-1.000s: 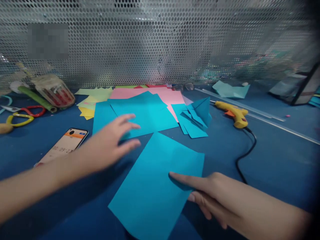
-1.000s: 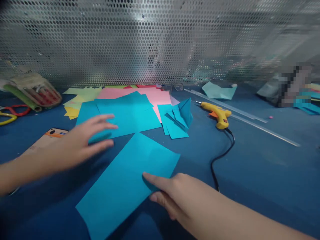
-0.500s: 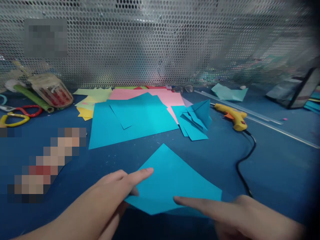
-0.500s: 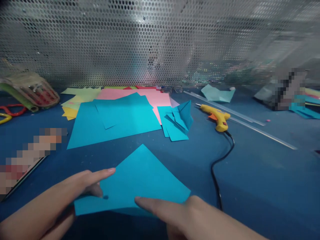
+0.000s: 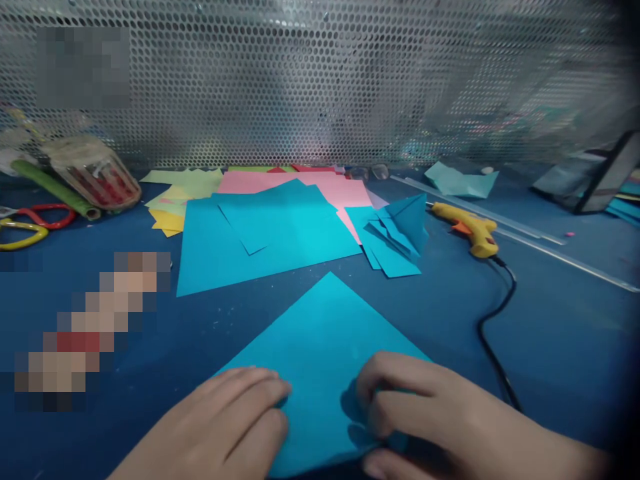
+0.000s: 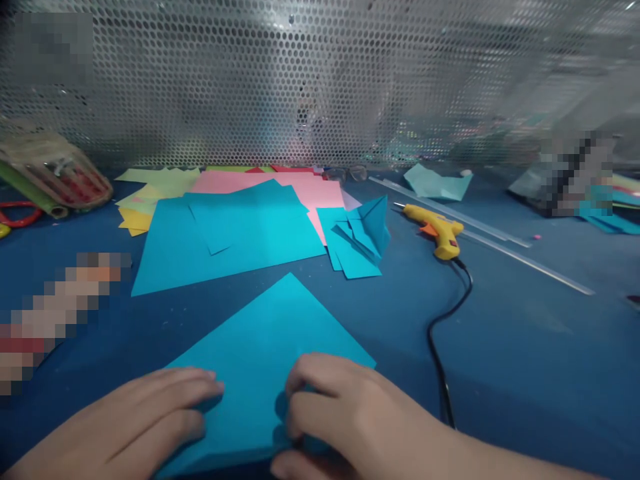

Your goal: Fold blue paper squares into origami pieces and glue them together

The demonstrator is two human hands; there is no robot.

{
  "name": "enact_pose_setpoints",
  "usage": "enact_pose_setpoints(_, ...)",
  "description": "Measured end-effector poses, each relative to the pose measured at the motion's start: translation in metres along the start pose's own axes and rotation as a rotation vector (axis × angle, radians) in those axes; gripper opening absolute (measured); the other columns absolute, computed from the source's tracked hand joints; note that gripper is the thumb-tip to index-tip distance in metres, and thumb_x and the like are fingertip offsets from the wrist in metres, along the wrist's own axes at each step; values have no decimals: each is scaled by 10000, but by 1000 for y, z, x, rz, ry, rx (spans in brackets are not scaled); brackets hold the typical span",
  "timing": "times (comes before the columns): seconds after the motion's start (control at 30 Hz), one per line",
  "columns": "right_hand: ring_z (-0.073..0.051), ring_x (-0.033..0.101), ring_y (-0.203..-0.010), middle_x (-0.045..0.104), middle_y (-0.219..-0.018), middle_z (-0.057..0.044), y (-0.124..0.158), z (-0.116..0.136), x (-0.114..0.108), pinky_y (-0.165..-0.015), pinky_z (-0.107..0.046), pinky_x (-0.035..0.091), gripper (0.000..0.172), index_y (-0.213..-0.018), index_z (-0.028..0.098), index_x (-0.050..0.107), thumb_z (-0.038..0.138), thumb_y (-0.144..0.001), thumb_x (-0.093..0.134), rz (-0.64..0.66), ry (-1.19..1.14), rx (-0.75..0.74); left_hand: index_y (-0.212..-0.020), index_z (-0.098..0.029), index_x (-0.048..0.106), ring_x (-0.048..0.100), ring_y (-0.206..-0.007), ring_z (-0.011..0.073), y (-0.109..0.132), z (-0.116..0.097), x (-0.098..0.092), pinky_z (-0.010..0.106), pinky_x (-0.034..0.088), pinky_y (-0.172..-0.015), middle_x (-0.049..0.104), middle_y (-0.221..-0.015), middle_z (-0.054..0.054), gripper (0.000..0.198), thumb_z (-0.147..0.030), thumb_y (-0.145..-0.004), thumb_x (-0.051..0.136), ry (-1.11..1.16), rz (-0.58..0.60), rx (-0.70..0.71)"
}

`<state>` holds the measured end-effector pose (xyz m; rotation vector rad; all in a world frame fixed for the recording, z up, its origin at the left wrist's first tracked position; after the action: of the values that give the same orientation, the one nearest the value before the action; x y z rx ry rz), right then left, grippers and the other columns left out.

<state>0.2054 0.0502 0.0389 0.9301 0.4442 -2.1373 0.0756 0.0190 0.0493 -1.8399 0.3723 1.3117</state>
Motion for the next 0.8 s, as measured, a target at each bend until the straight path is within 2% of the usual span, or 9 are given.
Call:
enact_pose_setpoints(0.07,-123,610,-700,633,-852,-32,-7,-4,4,-654,-210,511,158,-780,202,597,244,-932,597,47,-65,64,-937,-237,609,703,-910,141,1,5,-1,209,517,-914,742,-1003,14,405,-166,-1020,219,-19,-55,-27)
enact_pose_setpoints(0.13,-121,581,-683,594,-799,-16,-13,-10,3,-635,-209,488,195,-752,202,553,255,-939,567,41,-113,130,-1174,-219,591,705,-927,151,2,14,-4,205,550,-814,717,-1090,39,336,-157,-1004,308,-78,-65,-104)
enact_pose_setpoints(0.23,-114,526,-645,529,-721,8,-19,-21,-1,-601,-206,439,255,-719,207,470,289,-954,524,-19,-168,213,-1479,-245,396,591,-1234,175,0,18,-3,242,506,-973,608,-1337,68,539,-90,-963,401,-148,12,-175)
enact_pose_setpoints(0.3,-107,479,-604,494,-679,22,-21,-28,-2,-573,-209,405,285,-701,211,417,298,-962,494,-52,-177,251,-1487,-265,405,419,-1410,201,-3,9,-2,321,389,-1132,543,-1436,61,576,-65,-947,402,-175,36,-111)
enact_pose_setpoints(0.37,-106,439,-573,460,-647,31,-21,-35,-3,-548,-213,376,311,-682,215,371,296,-967,466,-85,-147,278,-1457,-250,462,345,-1456,219,-4,-4,4,364,325,-1178,521,-1480,53,518,-103,-966,390,-217,60,-6)
enact_pose_setpoints(0.47,-110,420,-553,442,-630,31,-18,-38,-6,-524,-217,360,329,-670,219,338,273,-975,446,-149,-42,258,-1461,-210,473,433,-1392,247,0,-14,23,351,397,-1113,537,-1482,58,454,-278,-1018,402,-306,113,118)
enact_pose_setpoints(0.53,-119,459,-576,472,-655,19,-16,-35,-10,-542,-220,385,309,-682,214,377,246,-980,449,-193,52,203,-1476,-176,457,461,-1361,265,3,-15,32,346,413,-1080,535,-1485,75,510,-399,-1017,438,-348,126,157)
enact_pose_setpoints(0.67,-145,534,-646,519,-696,-7,-16,-32,-14,-598,-239,436,277,-712,201,461,210,-989,456,-240,202,123,-1450,-170,495,506,-1308,285,1,-12,36,382,376,-1052,603,-1415,92,590,-548,-1002,429,-390,119,168)
enact_pose_setpoints(0.8,-138,525,-612,501,-667,1,-20,-34,-14,-563,-227,425,295,-689,199,445,187,-983,474,-230,242,117,-1378,-216,581,552,-1235,273,-2,-12,32,392,355,-1013,660,-1344,70,582,-608,-1006,365,-388,116,180)
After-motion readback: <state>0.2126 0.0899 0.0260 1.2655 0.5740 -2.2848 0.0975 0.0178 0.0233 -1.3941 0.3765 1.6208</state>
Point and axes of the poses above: each hand's wrist, its own y-axis away from the middle knuckle, its own x-axis out of the palm, z = x × y, the point moved 10 cm from there along -y, towards the middle knuckle
